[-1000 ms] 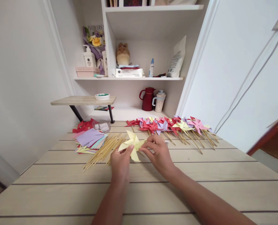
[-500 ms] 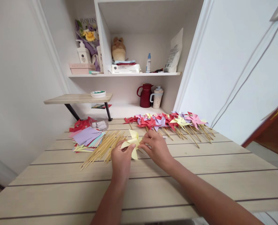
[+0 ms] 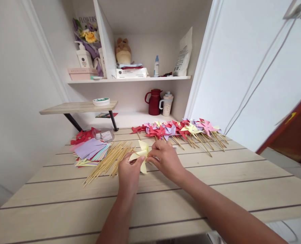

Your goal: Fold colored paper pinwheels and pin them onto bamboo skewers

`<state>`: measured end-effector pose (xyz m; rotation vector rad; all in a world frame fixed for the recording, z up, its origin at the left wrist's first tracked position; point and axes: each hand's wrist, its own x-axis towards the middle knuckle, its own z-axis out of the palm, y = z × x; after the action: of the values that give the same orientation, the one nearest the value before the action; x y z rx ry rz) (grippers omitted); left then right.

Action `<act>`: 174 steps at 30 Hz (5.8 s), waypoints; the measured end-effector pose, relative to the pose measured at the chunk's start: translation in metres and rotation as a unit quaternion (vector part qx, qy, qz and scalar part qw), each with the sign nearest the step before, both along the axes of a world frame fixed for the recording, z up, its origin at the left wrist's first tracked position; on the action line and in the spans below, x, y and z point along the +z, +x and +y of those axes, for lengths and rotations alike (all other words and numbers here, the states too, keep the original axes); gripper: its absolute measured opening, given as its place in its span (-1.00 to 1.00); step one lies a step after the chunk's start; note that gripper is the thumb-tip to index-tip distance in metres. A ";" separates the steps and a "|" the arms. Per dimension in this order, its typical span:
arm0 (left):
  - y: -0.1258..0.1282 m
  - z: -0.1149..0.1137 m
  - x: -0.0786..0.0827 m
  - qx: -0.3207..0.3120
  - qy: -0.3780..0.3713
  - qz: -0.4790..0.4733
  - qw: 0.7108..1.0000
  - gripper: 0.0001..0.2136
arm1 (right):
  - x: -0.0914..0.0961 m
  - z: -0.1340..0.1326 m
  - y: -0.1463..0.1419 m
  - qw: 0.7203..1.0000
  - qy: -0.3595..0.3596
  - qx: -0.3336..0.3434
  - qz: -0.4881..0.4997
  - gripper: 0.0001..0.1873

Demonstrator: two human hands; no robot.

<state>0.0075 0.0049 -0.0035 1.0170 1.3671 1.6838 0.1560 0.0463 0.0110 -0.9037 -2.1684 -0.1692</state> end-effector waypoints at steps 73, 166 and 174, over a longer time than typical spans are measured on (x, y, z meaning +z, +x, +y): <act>-0.001 -0.009 0.009 -0.091 -0.031 -0.082 0.992 -0.72 | 0.002 -0.001 0.005 0.829 -0.443 0.110 0.324 -0.72; -0.022 0.006 -0.007 0.009 -0.051 -0.313 0.948 -0.75 | -0.010 0.019 0.017 0.903 -0.177 0.030 0.389 -0.65; -0.022 0.004 0.003 0.054 0.014 -0.286 0.956 -0.92 | -0.013 0.013 0.008 0.875 -0.282 0.078 0.385 -0.70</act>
<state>-0.0146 0.0085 -0.0006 0.4108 1.0251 1.8869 0.1636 0.0592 -0.0016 -0.8874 -1.5097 0.8175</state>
